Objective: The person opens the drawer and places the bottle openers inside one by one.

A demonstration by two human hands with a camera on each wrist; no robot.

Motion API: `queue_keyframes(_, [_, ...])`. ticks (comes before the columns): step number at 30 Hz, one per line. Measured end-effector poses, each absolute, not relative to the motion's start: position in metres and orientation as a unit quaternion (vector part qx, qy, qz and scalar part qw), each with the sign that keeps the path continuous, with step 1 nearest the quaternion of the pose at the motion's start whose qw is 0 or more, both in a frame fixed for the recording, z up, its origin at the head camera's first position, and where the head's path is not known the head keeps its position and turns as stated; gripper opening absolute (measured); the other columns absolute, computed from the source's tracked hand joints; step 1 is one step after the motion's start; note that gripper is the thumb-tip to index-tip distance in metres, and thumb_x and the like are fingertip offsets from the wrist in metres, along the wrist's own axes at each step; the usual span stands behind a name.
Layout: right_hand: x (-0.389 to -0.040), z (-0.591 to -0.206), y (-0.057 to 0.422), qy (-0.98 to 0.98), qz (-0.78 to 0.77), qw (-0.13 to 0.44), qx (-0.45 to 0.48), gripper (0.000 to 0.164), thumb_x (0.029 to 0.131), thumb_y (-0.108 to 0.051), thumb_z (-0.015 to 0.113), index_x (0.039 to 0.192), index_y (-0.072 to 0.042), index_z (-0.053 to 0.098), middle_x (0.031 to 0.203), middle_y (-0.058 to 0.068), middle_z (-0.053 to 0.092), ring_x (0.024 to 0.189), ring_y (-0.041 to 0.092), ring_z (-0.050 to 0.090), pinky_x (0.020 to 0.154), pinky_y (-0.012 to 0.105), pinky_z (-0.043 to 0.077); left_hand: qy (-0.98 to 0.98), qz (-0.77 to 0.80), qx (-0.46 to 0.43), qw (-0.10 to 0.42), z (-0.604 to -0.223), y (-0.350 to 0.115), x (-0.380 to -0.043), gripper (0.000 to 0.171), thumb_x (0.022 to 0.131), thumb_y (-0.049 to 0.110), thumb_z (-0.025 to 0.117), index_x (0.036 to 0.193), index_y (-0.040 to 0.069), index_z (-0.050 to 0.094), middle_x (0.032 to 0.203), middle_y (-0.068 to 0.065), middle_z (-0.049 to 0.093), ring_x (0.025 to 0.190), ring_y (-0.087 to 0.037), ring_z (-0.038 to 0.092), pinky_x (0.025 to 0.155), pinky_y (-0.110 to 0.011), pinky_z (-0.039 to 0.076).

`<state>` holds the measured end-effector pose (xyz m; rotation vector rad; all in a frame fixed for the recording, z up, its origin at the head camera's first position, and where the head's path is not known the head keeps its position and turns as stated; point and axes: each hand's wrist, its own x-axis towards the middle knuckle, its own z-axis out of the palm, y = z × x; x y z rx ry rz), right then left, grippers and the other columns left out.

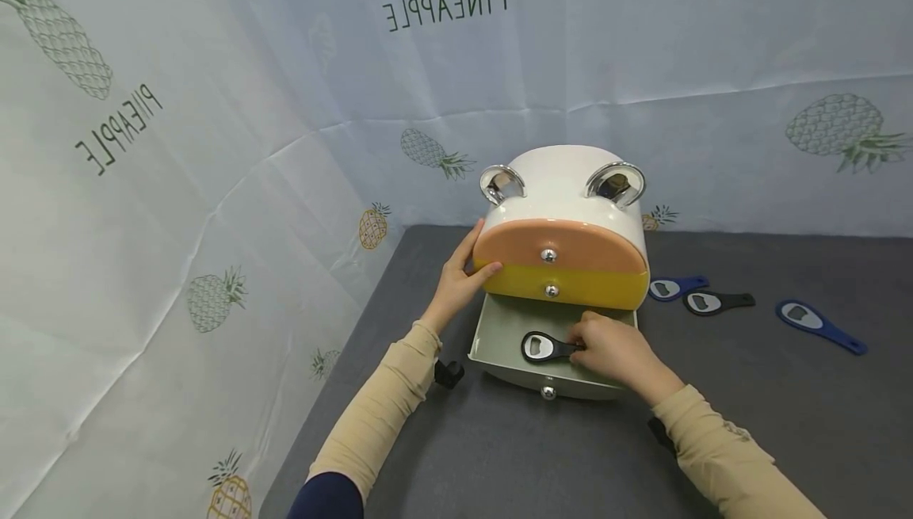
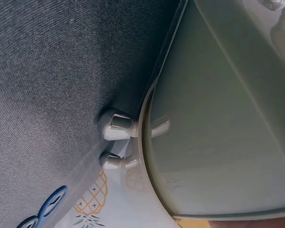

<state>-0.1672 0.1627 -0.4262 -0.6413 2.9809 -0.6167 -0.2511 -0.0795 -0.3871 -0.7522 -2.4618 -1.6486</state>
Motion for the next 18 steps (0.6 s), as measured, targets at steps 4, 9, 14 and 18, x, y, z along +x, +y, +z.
queue_keyframes(4, [-0.1676,-0.4259,0.1615,0.960,-0.180,0.022,-0.212,0.012,0.072,-0.019,0.075,0.084,-0.018,0.073,0.077,-0.006,0.056,0.066,0.005,0.049,0.055,0.024,0.040,-0.806,-0.538,-0.243,0.039,-0.3870,-0.0794,-0.2514,0.073,0.087,0.013,0.065,0.149,0.019,0.026,0.154,-0.005,0.028,0.137,-0.025,0.036,0.095,-0.035,0.051])
queue_keyframes(9, [-0.1677,-0.4268,0.1606,0.962,-0.158,0.028,-0.220,0.010,0.071,-0.017,0.074,0.069,-0.022,0.065,0.071,-0.007,0.051,0.063,0.006,0.043,0.052,0.023,0.034,-0.808,-0.536,-0.242,0.037,-0.3875,-0.0796,-0.2519,0.073,0.087,0.014,0.065,0.149,0.019,0.026,0.154,-0.005,0.027,0.138,-0.024,0.036,0.096,-0.035,0.050])
queue_keyframes(14, [-0.1663,-0.4295,0.1590,0.968,-0.133,0.037,-0.212,0.019,0.069,-0.016,0.074,0.061,-0.023,0.057,0.068,-0.007,0.048,0.060,0.008,0.039,0.050,0.023,0.028,-0.809,-0.534,-0.244,0.040,-0.3879,-0.0796,-0.2518,0.073,0.087,0.015,0.065,0.149,0.019,0.026,0.154,-0.005,0.027,0.138,-0.024,0.035,0.098,-0.035,0.049])
queue_keyframes(18, [-0.1656,-0.4297,0.1580,0.970,-0.124,0.040,-0.206,0.020,0.068,-0.016,0.075,0.061,-0.022,0.058,0.068,-0.007,0.049,0.059,0.008,0.040,0.049,0.024,0.029,-0.808,-0.535,-0.244,0.039,-0.3878,-0.0797,-0.2513,0.073,0.087,0.015,0.065,0.149,0.018,0.026,0.154,-0.006,0.027,0.138,-0.025,0.035,0.097,-0.034,0.050])
